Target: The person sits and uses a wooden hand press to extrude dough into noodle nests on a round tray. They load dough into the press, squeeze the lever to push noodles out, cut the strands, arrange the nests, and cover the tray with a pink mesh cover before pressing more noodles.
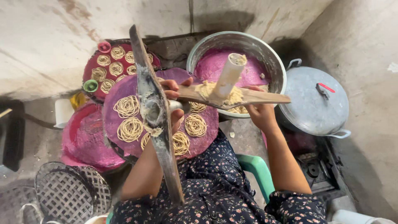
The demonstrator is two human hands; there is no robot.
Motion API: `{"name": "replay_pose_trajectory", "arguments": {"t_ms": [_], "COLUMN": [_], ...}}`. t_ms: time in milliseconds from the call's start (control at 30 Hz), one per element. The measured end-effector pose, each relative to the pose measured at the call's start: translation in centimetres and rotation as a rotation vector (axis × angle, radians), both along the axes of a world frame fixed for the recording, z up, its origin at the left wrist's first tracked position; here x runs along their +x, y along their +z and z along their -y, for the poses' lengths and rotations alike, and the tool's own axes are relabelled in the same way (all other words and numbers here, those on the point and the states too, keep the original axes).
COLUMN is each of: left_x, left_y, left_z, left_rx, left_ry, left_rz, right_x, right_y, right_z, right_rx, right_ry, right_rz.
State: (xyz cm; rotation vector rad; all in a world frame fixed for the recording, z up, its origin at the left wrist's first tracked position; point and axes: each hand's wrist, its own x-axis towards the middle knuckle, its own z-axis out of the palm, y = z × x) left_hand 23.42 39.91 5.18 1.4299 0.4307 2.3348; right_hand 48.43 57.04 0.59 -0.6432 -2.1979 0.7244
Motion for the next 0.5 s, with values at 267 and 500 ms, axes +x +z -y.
{"name": "replay_pose_trajectory", "arguments": {"t_ms": [267, 500], "left_x": [0.3, -3.6], "left_y": [-1.8, -1.2], "left_z": [-3.0, -4.4], "left_rx": [-0.236, -0.332], "left_ry": [0.026, 0.069], "left_rz": [-0.003, -0.180], "right_x": [-1.4, 3.0], "right_y": [-12.7, -9.3], "right_z": [-12.5, -17.5], "right_rx": [0.090, 0.124], "right_ry": [-0.351, -0.104], "right_rz": [1.233, 1.207]}}
